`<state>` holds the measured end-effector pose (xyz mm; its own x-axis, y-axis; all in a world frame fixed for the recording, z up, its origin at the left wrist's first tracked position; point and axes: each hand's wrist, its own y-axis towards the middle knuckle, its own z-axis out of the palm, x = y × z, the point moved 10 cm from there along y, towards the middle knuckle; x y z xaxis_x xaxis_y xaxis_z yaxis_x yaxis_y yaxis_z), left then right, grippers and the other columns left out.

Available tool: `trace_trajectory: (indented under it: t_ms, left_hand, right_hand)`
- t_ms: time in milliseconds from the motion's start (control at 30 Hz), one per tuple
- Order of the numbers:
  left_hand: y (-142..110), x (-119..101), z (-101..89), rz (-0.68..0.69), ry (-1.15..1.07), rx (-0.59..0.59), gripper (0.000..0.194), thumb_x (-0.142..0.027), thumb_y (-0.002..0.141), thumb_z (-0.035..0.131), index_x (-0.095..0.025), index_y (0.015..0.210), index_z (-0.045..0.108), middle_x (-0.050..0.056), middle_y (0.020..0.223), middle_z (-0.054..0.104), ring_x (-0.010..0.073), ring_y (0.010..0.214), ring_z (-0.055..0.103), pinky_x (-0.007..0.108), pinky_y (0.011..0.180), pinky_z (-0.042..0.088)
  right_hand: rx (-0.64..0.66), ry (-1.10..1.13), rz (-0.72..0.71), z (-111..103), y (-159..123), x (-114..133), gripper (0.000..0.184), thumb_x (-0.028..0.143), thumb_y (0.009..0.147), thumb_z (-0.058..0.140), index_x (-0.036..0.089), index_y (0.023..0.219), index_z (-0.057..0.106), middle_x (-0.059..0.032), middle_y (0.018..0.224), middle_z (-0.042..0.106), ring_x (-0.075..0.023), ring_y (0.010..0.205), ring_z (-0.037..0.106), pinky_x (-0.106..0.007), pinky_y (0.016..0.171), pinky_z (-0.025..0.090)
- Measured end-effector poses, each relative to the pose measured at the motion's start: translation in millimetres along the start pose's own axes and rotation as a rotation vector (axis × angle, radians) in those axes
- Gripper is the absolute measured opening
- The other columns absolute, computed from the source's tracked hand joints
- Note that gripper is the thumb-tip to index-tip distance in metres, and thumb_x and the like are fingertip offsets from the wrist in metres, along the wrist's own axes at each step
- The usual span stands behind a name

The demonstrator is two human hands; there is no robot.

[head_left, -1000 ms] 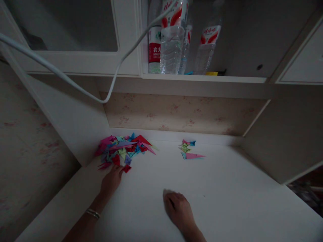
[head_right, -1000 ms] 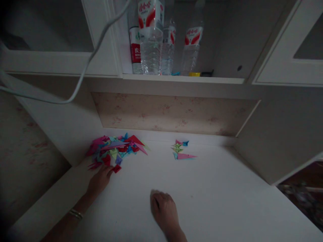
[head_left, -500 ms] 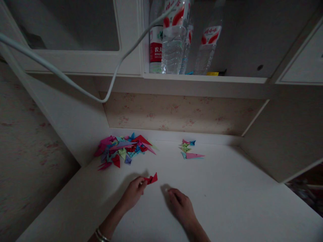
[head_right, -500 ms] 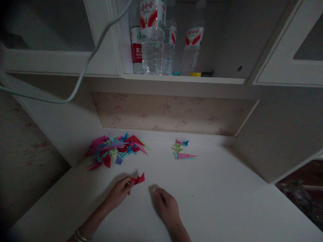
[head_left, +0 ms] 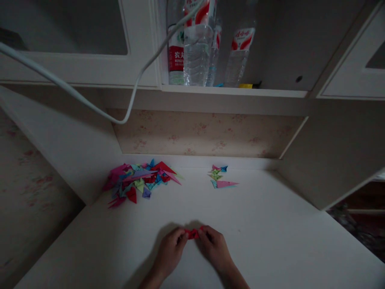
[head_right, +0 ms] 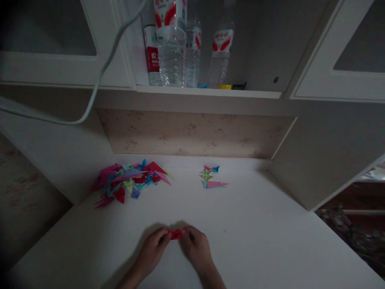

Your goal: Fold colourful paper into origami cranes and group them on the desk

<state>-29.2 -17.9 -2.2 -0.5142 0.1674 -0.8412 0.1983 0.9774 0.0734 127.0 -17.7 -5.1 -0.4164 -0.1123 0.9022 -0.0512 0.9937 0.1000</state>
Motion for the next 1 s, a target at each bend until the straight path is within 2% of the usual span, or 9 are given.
trace_trajectory:
  t_ms: [733, 1000]
  left_hand:
    - [1.2, 0.8, -0.5, -0.016, -0.010, 0.004, 0.037, -0.044, 0.093, 0.040, -0.020, 0.080, 0.065, 0.003, 0.074, 0.065, 0.0162, 0.067, 0.058, 0.023, 0.062, 0.041]
    - [1.4, -1.1, -0.7, -0.006, -0.009, 0.008, 0.036, -0.042, 0.093, 0.041, -0.020, 0.083, 0.067, 0.004, 0.079, 0.067, 0.0171, 0.072, 0.060, 0.023, 0.064, 0.043]
  right_hand:
    - [0.004, 0.031, 0.006, -2.7, -1.0, 3.4, 0.044, 0.050, 0.093, 0.041, 0.018, 0.078, 0.068, -0.0027, 0.072, 0.067, -0.0172, 0.067, 0.057, -0.025, 0.064, 0.043]
    - [-0.011, 0.005, -0.015, -3.4, -1.0, 2.8, 0.045, 0.050, 0.093, 0.040, 0.018, 0.073, 0.064, -0.0028, 0.071, 0.066, -0.0167, 0.066, 0.056, -0.025, 0.062, 0.042]
